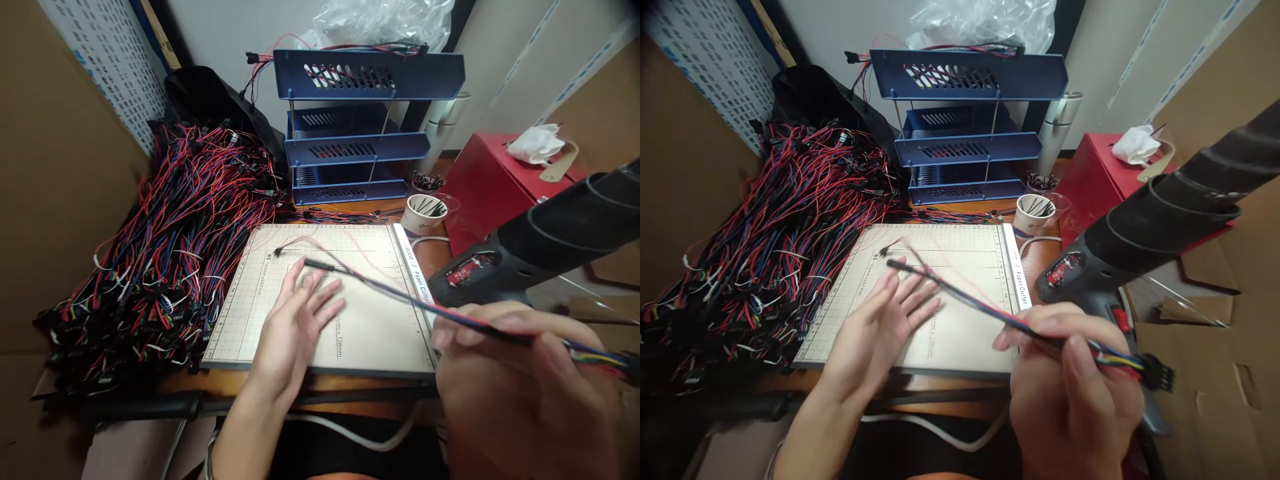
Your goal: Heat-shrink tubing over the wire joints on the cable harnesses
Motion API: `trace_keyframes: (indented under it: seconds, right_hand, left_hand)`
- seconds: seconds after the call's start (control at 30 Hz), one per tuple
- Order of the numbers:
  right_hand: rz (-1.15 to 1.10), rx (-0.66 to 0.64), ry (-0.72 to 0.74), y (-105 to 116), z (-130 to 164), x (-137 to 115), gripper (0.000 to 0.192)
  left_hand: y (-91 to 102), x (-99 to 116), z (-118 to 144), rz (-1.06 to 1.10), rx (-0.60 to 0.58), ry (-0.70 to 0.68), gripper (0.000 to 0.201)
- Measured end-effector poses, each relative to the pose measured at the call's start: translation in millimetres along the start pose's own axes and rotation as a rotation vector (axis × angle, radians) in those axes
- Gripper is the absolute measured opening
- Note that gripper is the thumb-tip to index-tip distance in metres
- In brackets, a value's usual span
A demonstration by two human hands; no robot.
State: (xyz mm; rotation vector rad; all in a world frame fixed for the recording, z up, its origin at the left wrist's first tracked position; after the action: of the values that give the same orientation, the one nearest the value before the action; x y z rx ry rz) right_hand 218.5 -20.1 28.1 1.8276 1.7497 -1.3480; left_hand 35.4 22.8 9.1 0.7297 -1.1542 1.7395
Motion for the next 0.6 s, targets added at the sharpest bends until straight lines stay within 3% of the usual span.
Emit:
trace_keyframes:
  seconds: [0.07,0.2,0.3,0.37,0.43,0.5,0.57,0.6]
  right_hand:
    - [-0.112,0.068,-0.023,2,7,-2,0.018]
    - [0.003,0.259,-0.086,5,9,8,0.011]
    - [0.003,0.242,-0.233,4,4,21,0.013]
    - [-0.028,0.220,-0.341,3,2,28,0.020]
    - [-0.057,0.191,-0.440,0,1,33,0.023]
    - [-0.068,0.139,-0.526,-5,-1,36,0.027]
    - [-0.070,0.065,-0.595,-11,-1,38,0.029]
    - [-0.075,0.024,-0.619,-15,-1,40,0.029]
  left_hand:
    - [-4.7,5,-8,0.135,0.052,0.025,0.042]
    - [-0.2,7,-9,0.141,0.112,0.003,0.040]
    - [14.3,-1,10,-0.089,0.011,0.010,0.038]
    - [25.8,-5,26,-0.390,-0.062,-0.076,0.034]
    - [35.6,-4,38,-0.760,-0.017,-0.299,0.029]
    - [39.6,3,43,-1.063,0.133,-0.641,0.020]
    - [36.1,11,41,-1.256,0.219,-0.971,0.021]
    - [32.3,14,37,-1.330,0.200,-1.085,0.026]
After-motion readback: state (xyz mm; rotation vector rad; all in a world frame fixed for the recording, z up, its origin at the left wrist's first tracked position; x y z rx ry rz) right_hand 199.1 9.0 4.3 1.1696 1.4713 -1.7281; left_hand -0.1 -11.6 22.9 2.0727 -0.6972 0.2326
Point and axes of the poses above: each hand's wrist, its own z-axis away from the middle knuckle, its own y-axis out of the back of the hand, x = y × z, the point moved 2 cm from there along -z, towards the middle knuckle, and after that the axes turned 12 degrees about -z, right-handed, at the moved point
